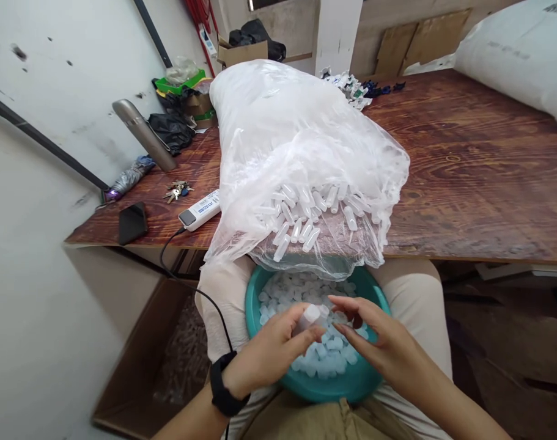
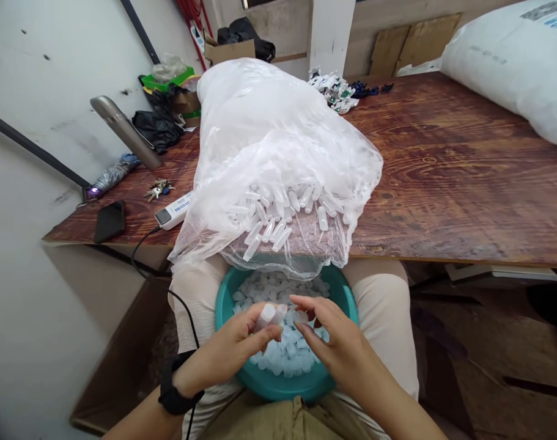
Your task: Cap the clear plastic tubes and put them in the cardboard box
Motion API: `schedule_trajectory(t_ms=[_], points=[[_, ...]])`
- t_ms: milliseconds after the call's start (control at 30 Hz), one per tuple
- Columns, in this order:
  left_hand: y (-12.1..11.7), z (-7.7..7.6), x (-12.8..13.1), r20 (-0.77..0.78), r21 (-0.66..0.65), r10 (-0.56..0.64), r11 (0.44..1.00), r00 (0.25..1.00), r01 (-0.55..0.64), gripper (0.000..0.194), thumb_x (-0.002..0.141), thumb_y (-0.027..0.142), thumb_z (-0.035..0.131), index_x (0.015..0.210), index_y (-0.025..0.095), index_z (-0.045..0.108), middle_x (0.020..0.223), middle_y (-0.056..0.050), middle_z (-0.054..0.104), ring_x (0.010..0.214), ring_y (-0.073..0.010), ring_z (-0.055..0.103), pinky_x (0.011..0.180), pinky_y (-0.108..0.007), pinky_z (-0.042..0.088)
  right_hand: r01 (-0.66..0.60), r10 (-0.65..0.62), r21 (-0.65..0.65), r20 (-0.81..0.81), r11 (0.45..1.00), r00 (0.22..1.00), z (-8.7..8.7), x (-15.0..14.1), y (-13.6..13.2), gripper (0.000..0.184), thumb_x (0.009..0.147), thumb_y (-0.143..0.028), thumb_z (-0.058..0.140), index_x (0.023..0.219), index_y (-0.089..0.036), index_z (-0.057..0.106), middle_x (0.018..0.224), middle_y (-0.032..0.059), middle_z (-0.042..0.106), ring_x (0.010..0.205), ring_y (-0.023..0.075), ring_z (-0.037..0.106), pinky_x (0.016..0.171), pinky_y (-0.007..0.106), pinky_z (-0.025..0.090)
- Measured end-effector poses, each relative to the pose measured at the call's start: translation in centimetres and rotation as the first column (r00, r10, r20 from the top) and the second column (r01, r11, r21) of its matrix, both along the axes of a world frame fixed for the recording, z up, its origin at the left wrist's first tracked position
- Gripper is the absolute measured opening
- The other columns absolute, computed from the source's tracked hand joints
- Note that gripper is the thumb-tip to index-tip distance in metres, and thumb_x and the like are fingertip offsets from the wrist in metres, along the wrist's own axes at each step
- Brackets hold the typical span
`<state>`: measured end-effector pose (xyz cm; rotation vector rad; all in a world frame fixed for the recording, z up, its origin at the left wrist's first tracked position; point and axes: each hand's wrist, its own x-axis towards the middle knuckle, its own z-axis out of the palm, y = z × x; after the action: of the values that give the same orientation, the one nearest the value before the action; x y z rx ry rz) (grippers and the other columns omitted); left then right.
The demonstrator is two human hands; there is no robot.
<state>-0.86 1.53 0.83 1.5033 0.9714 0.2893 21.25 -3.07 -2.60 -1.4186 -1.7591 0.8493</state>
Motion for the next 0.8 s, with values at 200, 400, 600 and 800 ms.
schedule_trajectory(t_ms=[200, 400, 600, 800], points=[[-0.4, 1.3, -0.8, -0.205, 0.239, -0.080, 0.962, 0.976, 0.129, 0.024, 0.102, 0.041, 0.049, 0.111, 0.021, 0.058, 0.103, -0.003, 0.066, 0.094, -0.0200, 0.061, 0.083, -0.030, 0.044, -0.167, 0.166, 0.007, 0.064, 0.986, 0.984, 1.9, -0.5, -0.4, 0.033, 0.101, -0.025, 0.051, 0.133, -0.031, 0.059, 0.114, 0.0057, 0.070, 0.104, 0.0200, 0.069, 0.090, 0.033, 0.057], [-0.5, 1.0, -1.4, -0.150, 0.337, -0.117, 0.927, 0.982, 0.162, 0.026, 0.103, 0.038, 0.049, 0.119, 0.022, 0.061, 0.112, -0.005, 0.066, 0.107, -0.0199, 0.060, 0.094, -0.030, 0.044, -0.169, 0.163, 0.089, 0.073, 0.982, 0.984, 2.2, -0.5, -1.1, 0.035, 0.101, -0.023, 0.052, 0.132, -0.037, 0.060, 0.110, 0.0047, 0.064, 0.101, 0.0175, 0.068, 0.083, 0.026, 0.058], [-1.5, 0.5, -1.6, -0.071, 0.322, -0.121, 0.937, 0.990, 0.138, 0.026, 0.101, 0.033, 0.053, 0.124, 0.022, 0.060, 0.114, -0.005, 0.068, 0.109, -0.0190, 0.062, 0.096, -0.029, 0.047, -0.154, 0.140, 0.106, 0.129, 0.982, 0.982, 2.3, -0.7, -2.5, 0.032, 0.103, -0.030, 0.053, 0.133, -0.040, 0.055, 0.109, -0.0001, 0.070, 0.099, 0.0154, 0.071, 0.083, 0.022, 0.059], [-2.0, -0.2, -1.6, -0.122, 0.460, -0.152, 0.867, 0.981, 0.192, 0.025, 0.100, 0.025, 0.053, 0.124, 0.019, 0.061, 0.109, -0.008, 0.068, 0.106, -0.0216, 0.063, 0.092, -0.033, 0.050, -0.095, 0.071, 0.144, 0.165, 0.985, 0.984, 1.9, -0.9, -3.2, 0.024, 0.103, -0.037, 0.052, 0.126, -0.036, 0.056, 0.110, 0.0010, 0.075, 0.096, 0.0188, 0.074, 0.083, 0.028, 0.062]])
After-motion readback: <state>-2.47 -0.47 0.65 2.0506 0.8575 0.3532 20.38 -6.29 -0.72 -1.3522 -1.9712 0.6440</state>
